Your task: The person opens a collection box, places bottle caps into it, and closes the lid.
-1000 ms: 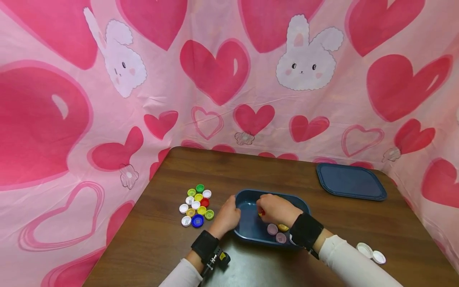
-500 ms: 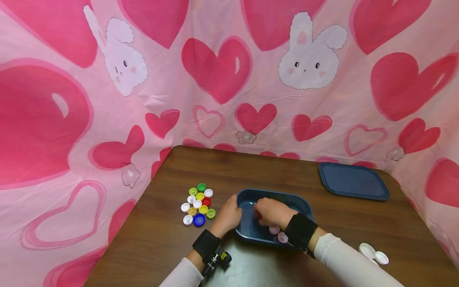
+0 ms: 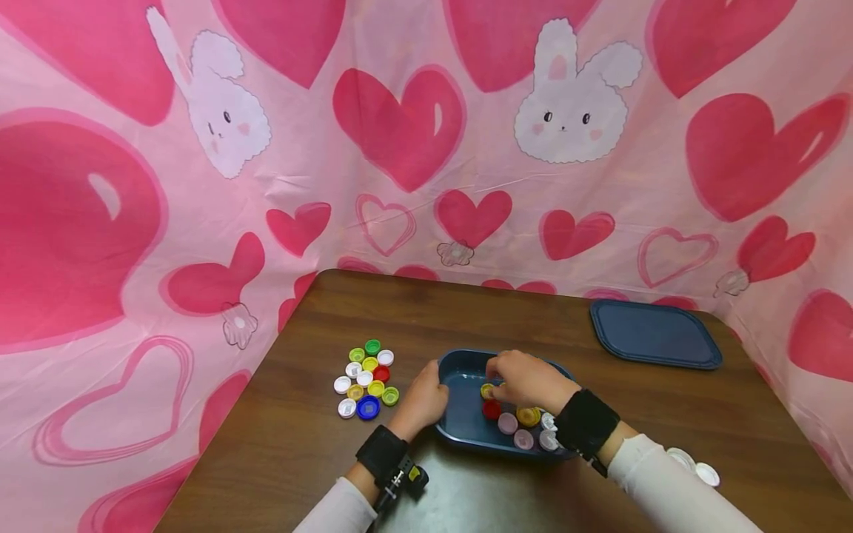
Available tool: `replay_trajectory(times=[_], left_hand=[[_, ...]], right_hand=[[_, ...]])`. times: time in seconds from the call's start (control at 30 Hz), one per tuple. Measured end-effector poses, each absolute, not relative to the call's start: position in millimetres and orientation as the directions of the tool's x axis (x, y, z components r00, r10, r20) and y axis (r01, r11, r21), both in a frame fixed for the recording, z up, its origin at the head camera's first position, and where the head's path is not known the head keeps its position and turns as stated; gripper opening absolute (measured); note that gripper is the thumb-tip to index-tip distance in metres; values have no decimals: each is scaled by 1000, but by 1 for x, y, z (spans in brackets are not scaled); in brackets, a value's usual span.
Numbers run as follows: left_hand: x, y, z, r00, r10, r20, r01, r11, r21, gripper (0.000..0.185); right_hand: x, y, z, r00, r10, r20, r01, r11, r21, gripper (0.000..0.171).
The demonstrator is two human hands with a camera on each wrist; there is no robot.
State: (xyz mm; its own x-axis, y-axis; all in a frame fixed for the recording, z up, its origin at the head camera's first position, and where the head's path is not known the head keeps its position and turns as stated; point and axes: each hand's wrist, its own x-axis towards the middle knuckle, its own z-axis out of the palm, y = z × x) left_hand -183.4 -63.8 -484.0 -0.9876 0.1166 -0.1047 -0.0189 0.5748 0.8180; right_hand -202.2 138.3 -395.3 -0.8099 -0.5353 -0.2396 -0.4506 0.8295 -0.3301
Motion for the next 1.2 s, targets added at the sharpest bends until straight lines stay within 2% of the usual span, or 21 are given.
replay_trajectory(times=[0.37, 0.73, 0.97, 1.2], left_hand=[[-183, -65, -482, -986, 128, -104, -12, 573, 820, 47], [-183, -65, -484, -988, 136, -78, 13, 568, 823, 49], [-184, -65, -486, -987, 134, -93, -1, 567, 823, 49], [-183, -65, -484, -987, 132, -94, -3, 567, 824, 49]], right_hand=[[-191, 217, -380, -888, -446, -109, -390, 858, -335, 27], [-172, 304, -400, -932, -361, -27, -330, 877, -350, 29], [-161, 351, -407, -963, -248, -101, -201, 919, -338, 34], [-152, 383, -425, -956, -219, -193, -151, 937, -315, 31]])
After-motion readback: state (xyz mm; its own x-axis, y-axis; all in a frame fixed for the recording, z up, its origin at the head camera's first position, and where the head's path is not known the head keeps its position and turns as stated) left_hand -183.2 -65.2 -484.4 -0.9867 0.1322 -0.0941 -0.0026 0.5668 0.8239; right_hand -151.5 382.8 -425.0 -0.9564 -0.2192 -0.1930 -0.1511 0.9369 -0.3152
